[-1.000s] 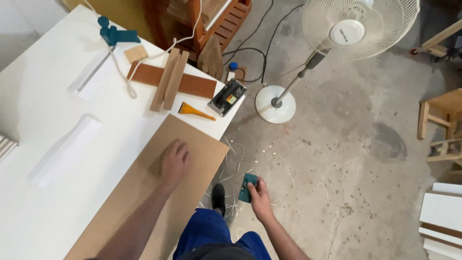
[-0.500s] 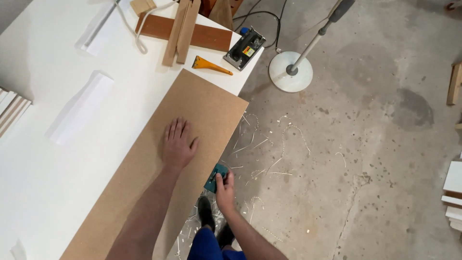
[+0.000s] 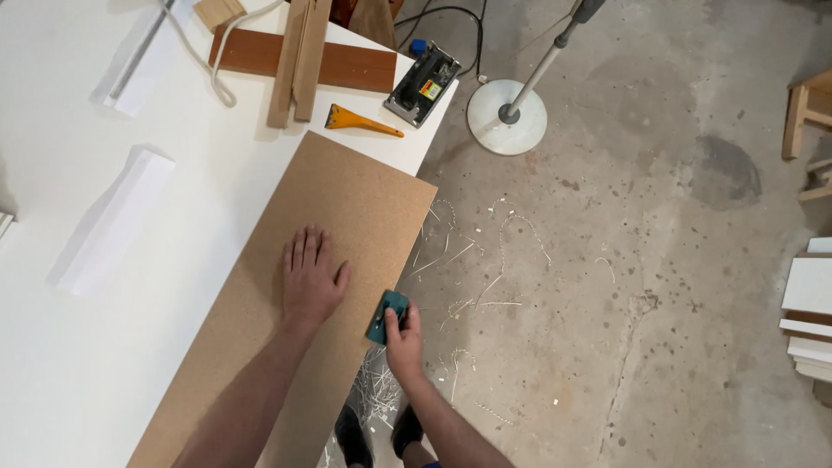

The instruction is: Trimming excess edge banding with a manual trimmer and scraper, then sanding the edges of a wooden board to a smooth finish.

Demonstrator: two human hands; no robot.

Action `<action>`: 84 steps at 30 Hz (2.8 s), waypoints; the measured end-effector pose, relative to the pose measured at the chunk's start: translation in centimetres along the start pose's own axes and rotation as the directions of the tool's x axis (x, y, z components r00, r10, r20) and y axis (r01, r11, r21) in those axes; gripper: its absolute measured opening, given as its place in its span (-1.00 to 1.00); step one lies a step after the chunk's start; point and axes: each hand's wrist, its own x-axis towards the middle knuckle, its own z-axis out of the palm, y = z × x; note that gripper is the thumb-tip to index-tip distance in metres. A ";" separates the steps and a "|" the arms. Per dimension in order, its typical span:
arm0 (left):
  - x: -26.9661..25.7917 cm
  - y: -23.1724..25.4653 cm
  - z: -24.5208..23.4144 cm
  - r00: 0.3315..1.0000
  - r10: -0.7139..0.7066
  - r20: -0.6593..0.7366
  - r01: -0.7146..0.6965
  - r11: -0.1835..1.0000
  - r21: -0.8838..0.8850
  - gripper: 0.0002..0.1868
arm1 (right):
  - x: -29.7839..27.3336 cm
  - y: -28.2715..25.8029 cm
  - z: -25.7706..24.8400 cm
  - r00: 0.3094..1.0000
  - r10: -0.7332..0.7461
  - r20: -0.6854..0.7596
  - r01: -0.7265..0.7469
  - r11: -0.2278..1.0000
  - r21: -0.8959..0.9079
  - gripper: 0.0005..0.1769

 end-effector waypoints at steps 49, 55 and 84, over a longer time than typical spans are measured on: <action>-48.1 -16.9 -9.8 0.984 0.153 0.086 -0.142 0.982 -0.126 -0.27 | -35.8 11.2 -9.4 0.907 0.364 0.212 -0.299 0.911 -0.283 -0.53; -52.8 -20.0 -12.4 0.982 0.105 0.155 -0.099 0.994 -0.046 -0.26 | -47.4 22.6 -3.9 0.970 0.164 0.181 -0.147 0.984 -0.104 -0.57; -53.1 -19.6 -13.8 0.978 0.149 0.145 -0.140 0.988 -0.070 -0.26 | -46.1 22.0 6.0 1.000 0.010 -0.008 -0.011 0.970 -0.243 -0.48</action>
